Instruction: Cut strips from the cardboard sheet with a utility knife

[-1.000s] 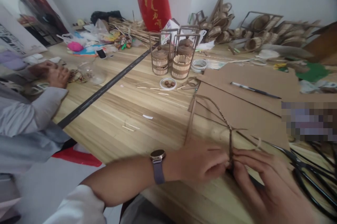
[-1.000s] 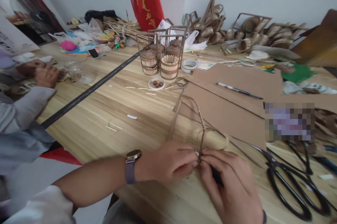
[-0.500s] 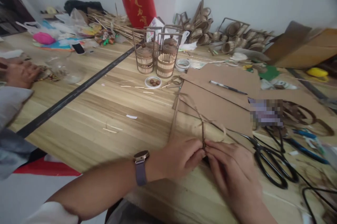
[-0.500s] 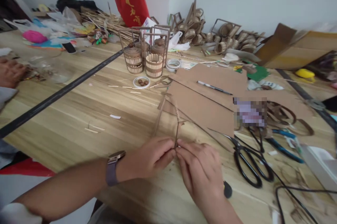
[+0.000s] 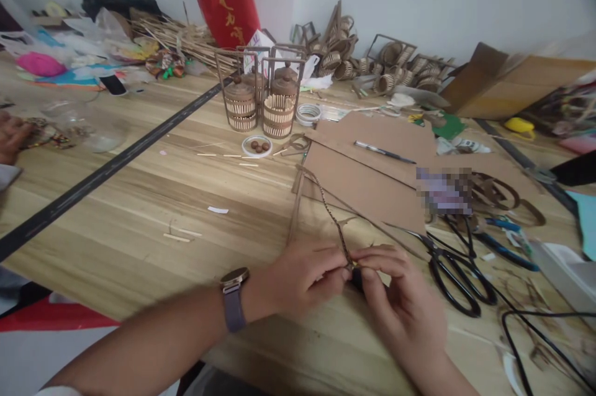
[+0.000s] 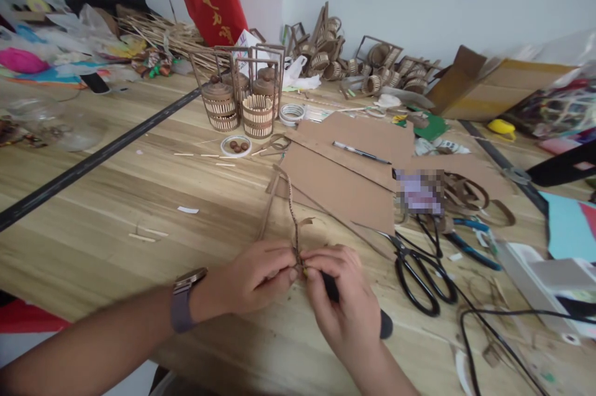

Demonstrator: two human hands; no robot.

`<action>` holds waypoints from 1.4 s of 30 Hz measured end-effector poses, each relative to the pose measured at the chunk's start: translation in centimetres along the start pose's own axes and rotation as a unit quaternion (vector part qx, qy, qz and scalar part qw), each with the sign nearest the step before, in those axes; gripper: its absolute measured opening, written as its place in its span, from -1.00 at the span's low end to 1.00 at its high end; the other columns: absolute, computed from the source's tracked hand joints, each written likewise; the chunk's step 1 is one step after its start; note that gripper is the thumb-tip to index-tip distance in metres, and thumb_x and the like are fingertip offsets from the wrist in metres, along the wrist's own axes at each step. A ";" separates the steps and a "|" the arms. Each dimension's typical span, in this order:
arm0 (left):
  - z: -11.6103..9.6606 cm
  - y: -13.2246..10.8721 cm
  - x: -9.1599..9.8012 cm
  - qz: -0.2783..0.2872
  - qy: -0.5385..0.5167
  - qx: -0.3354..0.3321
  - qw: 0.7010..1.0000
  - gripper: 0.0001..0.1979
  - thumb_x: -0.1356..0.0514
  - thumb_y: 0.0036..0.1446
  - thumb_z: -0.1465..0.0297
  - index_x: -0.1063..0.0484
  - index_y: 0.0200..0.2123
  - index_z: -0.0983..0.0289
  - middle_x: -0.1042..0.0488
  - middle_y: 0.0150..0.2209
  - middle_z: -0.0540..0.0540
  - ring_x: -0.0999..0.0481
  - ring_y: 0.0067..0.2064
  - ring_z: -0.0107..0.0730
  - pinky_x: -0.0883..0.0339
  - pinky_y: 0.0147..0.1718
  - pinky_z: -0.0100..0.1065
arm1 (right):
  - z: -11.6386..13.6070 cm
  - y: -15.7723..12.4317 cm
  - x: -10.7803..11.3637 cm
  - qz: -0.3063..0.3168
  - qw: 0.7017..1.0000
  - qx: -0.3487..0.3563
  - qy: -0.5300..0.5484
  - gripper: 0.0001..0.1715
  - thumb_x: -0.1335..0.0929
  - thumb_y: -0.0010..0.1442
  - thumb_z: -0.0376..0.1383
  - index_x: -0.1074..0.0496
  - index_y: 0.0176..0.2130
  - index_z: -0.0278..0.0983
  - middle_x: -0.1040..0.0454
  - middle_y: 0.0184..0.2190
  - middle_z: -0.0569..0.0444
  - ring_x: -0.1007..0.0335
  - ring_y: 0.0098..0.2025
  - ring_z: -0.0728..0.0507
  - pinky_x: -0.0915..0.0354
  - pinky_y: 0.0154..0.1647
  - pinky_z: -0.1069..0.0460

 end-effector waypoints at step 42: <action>0.1 -0.1 0.3 -0.094 -0.117 0.139 0.979 -0.72 -0.06 0.18 0.45 -0.13 -0.58 0.26 -0.13 -0.59 -0.10 -0.17 -0.49 -0.52 0.03 -0.48 -0.42 | 0.5 -0.4 -1.0 -0.016 0.998 -0.010 -0.053 -0.89 -0.34 0.29 -0.38 -0.46 -0.21 -0.18 -0.50 -0.31 0.05 -0.48 -0.29 -0.10 -0.40 -0.30 0.00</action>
Point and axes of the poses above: each hand's wrist, its own y-axis towards the middle knuckle, its own x-axis out of the back of the hand, z = x × y, the point moved 4 cm from there along y, towards the middle knuckle
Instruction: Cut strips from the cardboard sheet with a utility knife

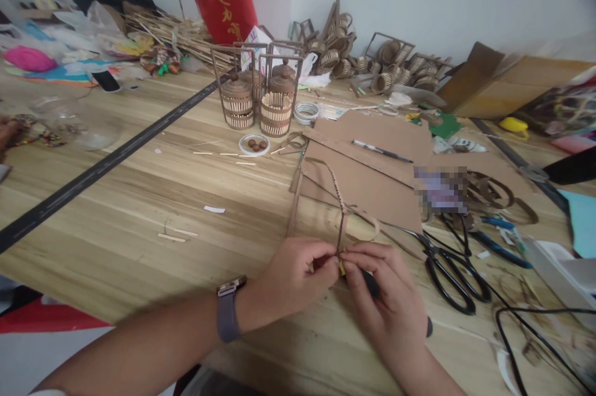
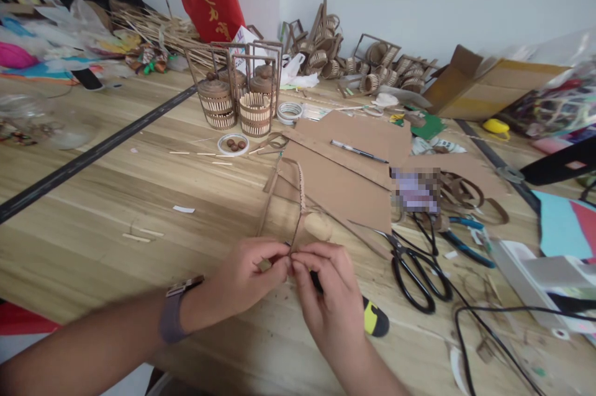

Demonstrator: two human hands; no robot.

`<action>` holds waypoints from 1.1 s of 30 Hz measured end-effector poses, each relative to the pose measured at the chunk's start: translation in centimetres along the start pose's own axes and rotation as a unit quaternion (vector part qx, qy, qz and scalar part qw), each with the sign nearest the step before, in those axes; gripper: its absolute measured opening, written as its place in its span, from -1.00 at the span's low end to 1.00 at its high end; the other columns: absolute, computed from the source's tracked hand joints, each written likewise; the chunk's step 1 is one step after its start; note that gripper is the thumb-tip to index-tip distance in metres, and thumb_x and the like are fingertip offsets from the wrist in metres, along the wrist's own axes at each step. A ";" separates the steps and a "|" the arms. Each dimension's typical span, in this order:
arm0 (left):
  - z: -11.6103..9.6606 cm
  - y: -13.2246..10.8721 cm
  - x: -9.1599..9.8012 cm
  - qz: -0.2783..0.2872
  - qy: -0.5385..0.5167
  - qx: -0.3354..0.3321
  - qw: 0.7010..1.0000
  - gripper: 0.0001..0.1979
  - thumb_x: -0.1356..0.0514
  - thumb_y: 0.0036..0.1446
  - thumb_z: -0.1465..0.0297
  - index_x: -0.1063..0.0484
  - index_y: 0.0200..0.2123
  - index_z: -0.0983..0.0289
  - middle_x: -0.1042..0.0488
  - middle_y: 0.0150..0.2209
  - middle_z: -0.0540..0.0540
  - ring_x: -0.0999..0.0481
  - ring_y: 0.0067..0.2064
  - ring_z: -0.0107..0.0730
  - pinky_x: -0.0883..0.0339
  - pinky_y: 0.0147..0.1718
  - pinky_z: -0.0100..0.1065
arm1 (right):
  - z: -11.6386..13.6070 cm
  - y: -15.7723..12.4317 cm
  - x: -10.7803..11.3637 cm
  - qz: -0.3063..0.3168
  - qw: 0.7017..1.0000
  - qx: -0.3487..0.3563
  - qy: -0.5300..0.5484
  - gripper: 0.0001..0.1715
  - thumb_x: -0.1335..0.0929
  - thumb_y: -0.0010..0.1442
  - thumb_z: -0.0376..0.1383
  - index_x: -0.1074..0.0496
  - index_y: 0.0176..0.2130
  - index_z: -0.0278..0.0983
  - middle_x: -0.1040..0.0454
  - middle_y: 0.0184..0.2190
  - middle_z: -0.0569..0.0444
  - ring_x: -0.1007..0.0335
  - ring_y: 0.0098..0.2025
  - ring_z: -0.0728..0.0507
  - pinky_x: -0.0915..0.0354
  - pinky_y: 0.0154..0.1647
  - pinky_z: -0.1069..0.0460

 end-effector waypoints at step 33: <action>-0.2 -0.2 0.0 -0.011 0.017 0.011 1.000 -0.74 -0.06 0.16 0.43 -0.13 -0.57 0.25 -0.15 -0.58 -0.09 -0.18 -0.49 -0.52 0.03 -0.48 -0.42 | 0.1 -0.5 -0.3 -0.010 1.000 -0.003 -0.006 -0.92 -0.33 0.32 -0.38 -0.42 -0.20 -0.20 -0.45 -0.29 0.06 -0.43 -0.24 -0.07 -0.40 -0.26 0.05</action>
Point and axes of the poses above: each hand's wrist, its own y-axis towards the middle knuckle, its own x-axis out of the back of the hand, z = x × y, the point moved 4 cm from there along y, towards the middle knuckle
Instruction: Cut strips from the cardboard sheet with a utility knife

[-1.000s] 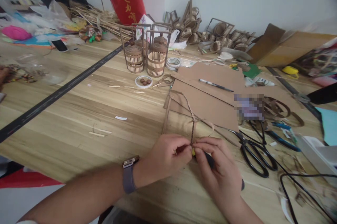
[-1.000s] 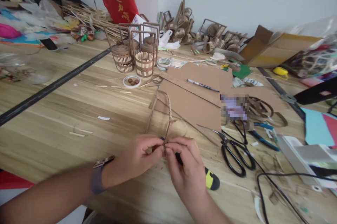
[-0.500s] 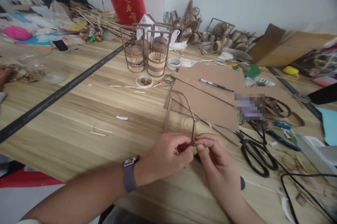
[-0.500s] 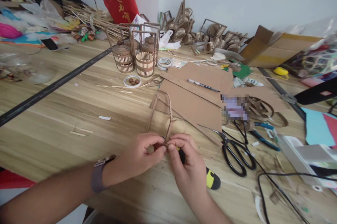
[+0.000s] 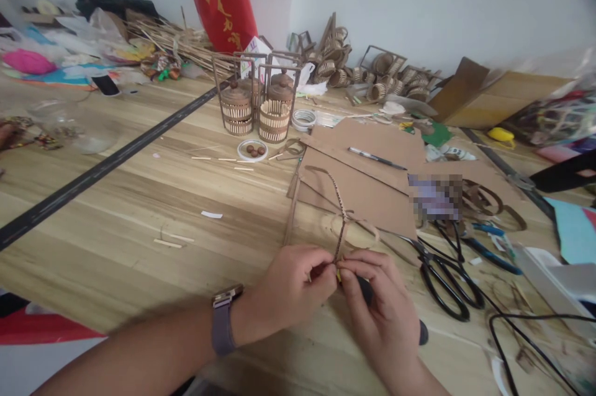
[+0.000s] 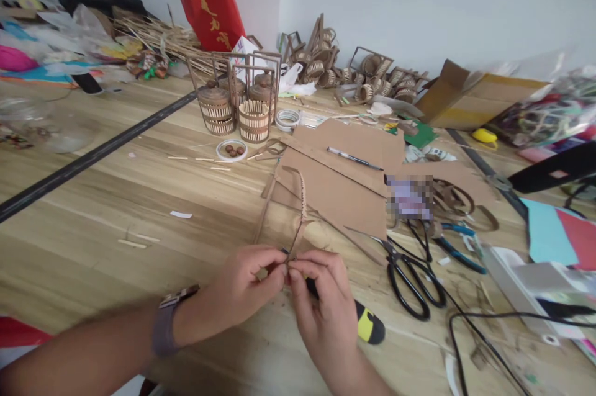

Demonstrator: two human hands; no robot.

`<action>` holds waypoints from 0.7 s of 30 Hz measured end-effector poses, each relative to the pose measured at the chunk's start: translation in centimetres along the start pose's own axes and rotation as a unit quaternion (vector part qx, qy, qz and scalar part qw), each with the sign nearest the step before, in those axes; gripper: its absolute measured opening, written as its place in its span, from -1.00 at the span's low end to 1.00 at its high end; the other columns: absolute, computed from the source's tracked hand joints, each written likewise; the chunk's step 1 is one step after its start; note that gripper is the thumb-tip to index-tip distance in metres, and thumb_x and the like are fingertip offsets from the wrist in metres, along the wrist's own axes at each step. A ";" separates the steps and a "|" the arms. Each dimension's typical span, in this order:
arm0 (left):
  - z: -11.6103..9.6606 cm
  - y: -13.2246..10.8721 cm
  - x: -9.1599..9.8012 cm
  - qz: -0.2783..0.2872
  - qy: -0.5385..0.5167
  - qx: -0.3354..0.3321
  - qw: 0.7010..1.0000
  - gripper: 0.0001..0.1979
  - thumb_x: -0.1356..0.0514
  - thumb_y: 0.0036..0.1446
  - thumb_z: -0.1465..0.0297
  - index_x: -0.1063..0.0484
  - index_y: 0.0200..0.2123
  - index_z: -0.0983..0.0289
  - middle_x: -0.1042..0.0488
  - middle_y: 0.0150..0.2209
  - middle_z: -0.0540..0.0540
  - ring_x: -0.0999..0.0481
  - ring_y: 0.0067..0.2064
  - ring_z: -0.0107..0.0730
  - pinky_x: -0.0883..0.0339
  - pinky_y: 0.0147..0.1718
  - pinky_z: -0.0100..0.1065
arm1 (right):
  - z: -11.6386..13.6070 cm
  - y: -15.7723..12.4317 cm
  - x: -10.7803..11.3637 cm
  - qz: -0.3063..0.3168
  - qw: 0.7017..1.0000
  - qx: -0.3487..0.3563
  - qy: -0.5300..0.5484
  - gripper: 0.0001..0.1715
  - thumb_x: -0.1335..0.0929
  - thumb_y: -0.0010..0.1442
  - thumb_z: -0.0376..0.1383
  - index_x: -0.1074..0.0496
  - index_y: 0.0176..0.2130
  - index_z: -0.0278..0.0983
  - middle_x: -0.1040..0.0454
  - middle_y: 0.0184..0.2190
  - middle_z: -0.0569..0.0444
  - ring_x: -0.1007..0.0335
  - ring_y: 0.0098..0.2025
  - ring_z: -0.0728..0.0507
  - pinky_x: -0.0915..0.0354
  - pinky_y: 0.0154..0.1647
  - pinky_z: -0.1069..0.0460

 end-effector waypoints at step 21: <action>-0.5 0.3 0.3 0.010 -0.023 -0.034 0.999 -0.76 -0.07 0.05 0.48 -0.08 -0.61 0.25 -0.12 -0.59 -0.09 -0.15 -0.49 -0.53 0.00 -0.46 -0.41 | -0.2 0.9 0.2 0.001 0.984 -0.093 0.155 -0.85 -0.34 0.25 -0.40 -0.43 -0.34 -0.18 -0.51 -0.38 0.06 -0.50 -0.32 -0.08 -0.45 -0.35 0.05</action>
Point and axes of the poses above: each hand's wrist, its own y-axis towards the middle knuckle, its own x-axis out of the back of the hand, z = x × y, the point moved 4 cm from there along y, towards the middle knuckle
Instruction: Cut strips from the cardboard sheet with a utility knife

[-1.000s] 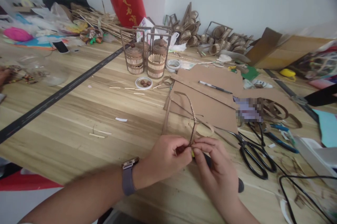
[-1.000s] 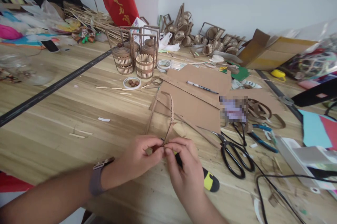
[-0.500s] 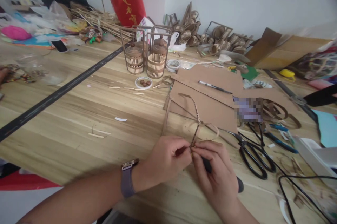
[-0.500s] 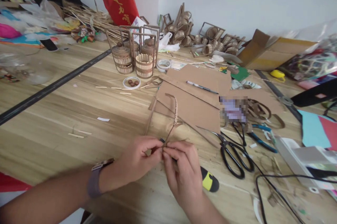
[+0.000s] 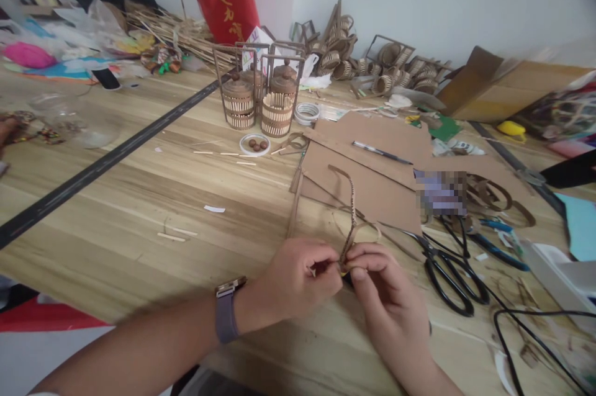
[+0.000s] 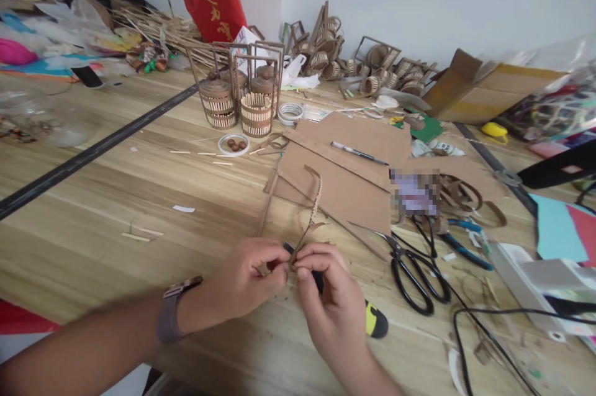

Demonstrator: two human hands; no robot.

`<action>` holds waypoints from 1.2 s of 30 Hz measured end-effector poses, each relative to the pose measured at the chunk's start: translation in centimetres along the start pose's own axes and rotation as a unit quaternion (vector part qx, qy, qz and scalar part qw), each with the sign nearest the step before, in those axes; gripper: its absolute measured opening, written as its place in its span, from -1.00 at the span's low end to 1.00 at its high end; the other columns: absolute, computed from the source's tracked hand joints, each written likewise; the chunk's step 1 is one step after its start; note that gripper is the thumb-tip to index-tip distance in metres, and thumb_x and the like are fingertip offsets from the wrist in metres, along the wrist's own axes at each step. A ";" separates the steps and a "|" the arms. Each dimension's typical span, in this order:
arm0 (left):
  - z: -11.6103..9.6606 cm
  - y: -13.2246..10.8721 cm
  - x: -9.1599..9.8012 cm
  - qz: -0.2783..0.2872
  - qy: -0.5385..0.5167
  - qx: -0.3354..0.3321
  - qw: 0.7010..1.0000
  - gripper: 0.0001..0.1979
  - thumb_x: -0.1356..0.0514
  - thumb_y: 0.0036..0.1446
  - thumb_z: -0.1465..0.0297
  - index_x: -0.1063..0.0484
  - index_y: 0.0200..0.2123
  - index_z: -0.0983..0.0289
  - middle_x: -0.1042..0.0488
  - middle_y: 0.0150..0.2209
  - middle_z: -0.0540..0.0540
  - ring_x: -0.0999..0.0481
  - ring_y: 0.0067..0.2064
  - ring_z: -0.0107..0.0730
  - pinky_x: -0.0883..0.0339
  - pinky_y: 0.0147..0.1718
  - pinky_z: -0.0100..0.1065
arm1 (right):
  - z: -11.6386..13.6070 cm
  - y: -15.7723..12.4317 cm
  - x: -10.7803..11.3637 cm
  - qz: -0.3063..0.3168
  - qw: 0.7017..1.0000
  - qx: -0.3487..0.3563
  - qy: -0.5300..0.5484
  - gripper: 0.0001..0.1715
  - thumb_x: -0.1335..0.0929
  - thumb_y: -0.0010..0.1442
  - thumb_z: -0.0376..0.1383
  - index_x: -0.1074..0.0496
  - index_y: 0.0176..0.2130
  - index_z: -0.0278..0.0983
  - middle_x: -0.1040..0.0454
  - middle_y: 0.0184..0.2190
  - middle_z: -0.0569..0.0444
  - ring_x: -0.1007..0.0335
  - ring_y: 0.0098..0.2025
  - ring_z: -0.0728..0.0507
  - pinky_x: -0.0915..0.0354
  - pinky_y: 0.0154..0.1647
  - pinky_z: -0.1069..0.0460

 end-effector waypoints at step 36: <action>0.0 -0.3 -0.4 0.043 0.014 -0.026 0.999 -0.69 -0.04 0.26 0.41 -0.12 -0.56 0.25 -0.17 -0.54 -0.08 -0.20 -0.47 -0.51 -0.03 -0.47 -0.41 | -0.2 -0.6 0.4 -0.026 0.998 0.039 -0.045 -0.89 -0.36 0.26 -0.38 -0.41 -0.32 -0.17 -0.55 -0.40 0.08 -0.52 -0.34 -0.08 -0.45 -0.36 0.02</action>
Point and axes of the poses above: each hand's wrist, its own y-axis towards the middle knuckle, its own x-axis out of the back of the hand, z = x × y, the point moved 4 cm from there along y, towards the middle knuckle
